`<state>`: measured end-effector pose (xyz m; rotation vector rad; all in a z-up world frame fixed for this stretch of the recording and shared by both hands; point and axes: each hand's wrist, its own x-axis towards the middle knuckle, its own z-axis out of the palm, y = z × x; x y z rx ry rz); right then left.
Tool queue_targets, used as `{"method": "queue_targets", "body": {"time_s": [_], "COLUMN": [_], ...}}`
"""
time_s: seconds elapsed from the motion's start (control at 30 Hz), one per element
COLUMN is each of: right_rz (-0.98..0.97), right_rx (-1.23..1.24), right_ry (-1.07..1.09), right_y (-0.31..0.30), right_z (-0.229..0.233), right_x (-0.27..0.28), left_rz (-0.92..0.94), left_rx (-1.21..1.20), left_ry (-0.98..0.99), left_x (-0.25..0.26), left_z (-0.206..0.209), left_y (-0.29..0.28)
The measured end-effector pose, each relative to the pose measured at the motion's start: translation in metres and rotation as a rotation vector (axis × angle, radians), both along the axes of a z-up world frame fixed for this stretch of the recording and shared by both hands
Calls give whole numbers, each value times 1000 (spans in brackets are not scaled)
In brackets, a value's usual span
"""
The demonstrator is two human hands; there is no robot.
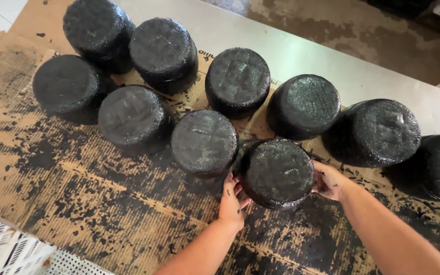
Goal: Applying black wax to cheese wheels using a roller and organizing them on a workbench
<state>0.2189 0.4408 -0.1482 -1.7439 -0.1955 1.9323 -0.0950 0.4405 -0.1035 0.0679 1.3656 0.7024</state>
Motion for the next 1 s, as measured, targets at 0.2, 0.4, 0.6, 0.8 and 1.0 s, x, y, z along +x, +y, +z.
{"method": "queue_targets", "body": {"time_s": [0.2,0.4,0.6,0.8,1.0], "right_rz": [-5,-36,12,-160,-279], "right_rx": [19,-8,-173,10,-18], "right_ry": [-21,-33,-174,-196,-143], "right_y": [-2,-1,-4,17,26], "right_z": [-4,57,133,77,46], "right_x": [1,-34,-49,-46,-53], "left_rz": [-15,37,45,165,288], "left_rx": [-10,50,239,99,164], "left_ry": [0,-56,-133,-221,-276], "left_x": [-2,-7,-30,-26,-18], "left_z": [7,36,-8,-25,4], "left_y": [2,1,-36,-77,-63]}}
